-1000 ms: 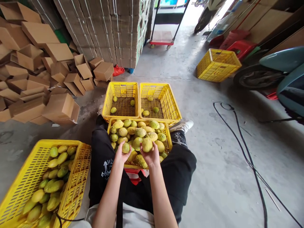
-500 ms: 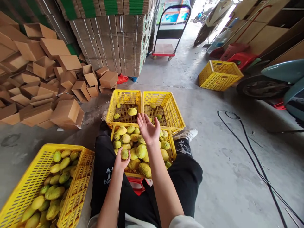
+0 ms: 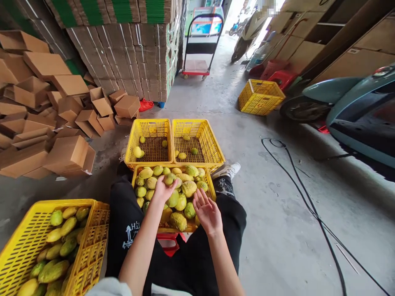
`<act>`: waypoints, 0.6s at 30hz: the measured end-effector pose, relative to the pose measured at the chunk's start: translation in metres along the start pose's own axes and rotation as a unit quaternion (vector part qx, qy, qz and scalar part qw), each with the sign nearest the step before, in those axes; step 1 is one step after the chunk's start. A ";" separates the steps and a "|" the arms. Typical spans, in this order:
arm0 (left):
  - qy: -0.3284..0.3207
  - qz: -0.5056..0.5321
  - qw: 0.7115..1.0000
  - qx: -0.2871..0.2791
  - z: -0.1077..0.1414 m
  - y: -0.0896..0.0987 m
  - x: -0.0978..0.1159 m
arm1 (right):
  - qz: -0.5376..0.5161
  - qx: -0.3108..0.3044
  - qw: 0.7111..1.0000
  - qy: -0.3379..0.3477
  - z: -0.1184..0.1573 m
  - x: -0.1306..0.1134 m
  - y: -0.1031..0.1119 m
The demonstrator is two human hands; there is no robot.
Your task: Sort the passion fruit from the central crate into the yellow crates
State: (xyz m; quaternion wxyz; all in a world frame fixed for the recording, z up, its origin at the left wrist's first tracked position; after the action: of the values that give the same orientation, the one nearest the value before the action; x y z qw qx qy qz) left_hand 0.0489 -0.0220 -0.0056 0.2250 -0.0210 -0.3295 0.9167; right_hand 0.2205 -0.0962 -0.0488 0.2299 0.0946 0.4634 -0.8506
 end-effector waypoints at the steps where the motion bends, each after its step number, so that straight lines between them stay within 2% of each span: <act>1: -0.026 -0.021 0.999 -0.034 -0.001 -0.020 0.002 | -0.002 0.009 1.000 0.002 0.004 0.001 0.010; 3: -0.023 -0.049 0.992 -0.116 0.001 -0.059 0.006 | -0.005 0.021 1.000 0.009 0.010 0.002 0.023; 5: -0.044 -0.084 0.975 -0.200 0.008 -0.088 0.014 | -0.013 0.031 0.999 0.010 0.013 0.005 0.030; 8: -0.113 -0.151 0.928 -0.321 0.029 -0.112 0.030 | -0.029 0.041 0.999 -0.002 0.015 0.012 0.033; 10: -0.137 -0.215 0.896 -0.362 0.042 -0.115 0.040 | -0.038 0.040 0.998 -0.014 0.014 0.018 0.032; 13: -0.197 -0.303 0.850 -0.382 0.055 -0.106 0.058 | -0.049 0.031 0.998 -0.031 0.012 0.027 0.031; 15: -0.224 -0.354 0.823 -0.385 0.059 -0.096 0.069 | -0.059 0.031 0.997 -0.039 0.011 0.031 0.031; 18: -0.247 -0.429 0.793 -0.355 0.058 -0.084 0.085 | -0.072 0.035 0.996 -0.042 0.006 0.033 0.032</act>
State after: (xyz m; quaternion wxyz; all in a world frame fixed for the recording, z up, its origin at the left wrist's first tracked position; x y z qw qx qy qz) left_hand -0.0052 0.0373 0.1004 0.4829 0.2717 -0.6511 0.5187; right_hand 0.2067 -0.1264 -0.0814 0.1835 0.0331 0.4289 -0.8839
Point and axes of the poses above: each hand's wrist, its own z-axis away from the middle knuckle, its own y-axis out of the back of the hand, x = y × z, the point moved 3 cm from there along -z, towards the middle knuckle, and after that the axes turned 2 degrees about x, right-handed, at the moved point
